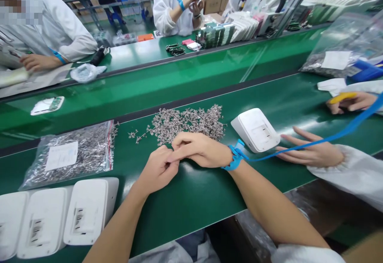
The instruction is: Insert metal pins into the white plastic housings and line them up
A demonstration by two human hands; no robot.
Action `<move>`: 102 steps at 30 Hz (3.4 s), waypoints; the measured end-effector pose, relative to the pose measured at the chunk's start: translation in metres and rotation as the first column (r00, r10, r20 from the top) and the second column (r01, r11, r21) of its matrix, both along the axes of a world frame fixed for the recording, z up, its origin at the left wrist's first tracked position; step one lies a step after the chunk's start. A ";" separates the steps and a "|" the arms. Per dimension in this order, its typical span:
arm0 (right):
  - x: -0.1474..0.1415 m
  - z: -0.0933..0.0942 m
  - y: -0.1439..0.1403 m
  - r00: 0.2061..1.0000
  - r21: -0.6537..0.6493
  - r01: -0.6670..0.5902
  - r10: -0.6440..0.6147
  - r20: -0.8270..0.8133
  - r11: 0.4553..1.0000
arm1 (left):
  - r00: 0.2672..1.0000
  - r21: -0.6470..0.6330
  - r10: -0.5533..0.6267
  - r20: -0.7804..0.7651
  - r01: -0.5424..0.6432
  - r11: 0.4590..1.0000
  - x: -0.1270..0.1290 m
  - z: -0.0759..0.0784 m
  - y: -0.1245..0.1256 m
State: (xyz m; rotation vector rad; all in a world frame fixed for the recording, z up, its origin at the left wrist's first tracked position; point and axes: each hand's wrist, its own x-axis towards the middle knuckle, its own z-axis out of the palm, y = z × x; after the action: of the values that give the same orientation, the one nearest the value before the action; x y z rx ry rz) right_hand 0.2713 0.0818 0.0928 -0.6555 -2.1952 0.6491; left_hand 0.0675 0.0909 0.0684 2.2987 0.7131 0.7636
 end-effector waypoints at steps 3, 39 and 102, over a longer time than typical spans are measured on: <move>0.000 -0.002 -0.001 1.000 0.046 0.003 -0.004 0.019 0.999 | 0.999 -0.217 -0.008 0.045 0.018 0.976 -0.004 0.005 0.002; 0.066 0.007 -0.105 0.514 -0.150 0.858 -0.802 0.306 0.492 | 0.954 0.602 -0.067 -0.294 0.239 0.762 0.062 -0.006 -0.068; 0.011 -0.010 -0.119 0.766 0.351 0.308 -0.450 0.460 0.884 | 0.970 0.489 0.094 -0.223 0.028 0.872 0.006 -0.012 -0.104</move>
State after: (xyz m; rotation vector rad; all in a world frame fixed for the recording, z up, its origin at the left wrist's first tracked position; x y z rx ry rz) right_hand 0.2822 -0.0377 0.0833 -1.2176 -2.4656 -0.0564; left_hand 0.0733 -0.0131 0.0566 2.8879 0.7281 0.7533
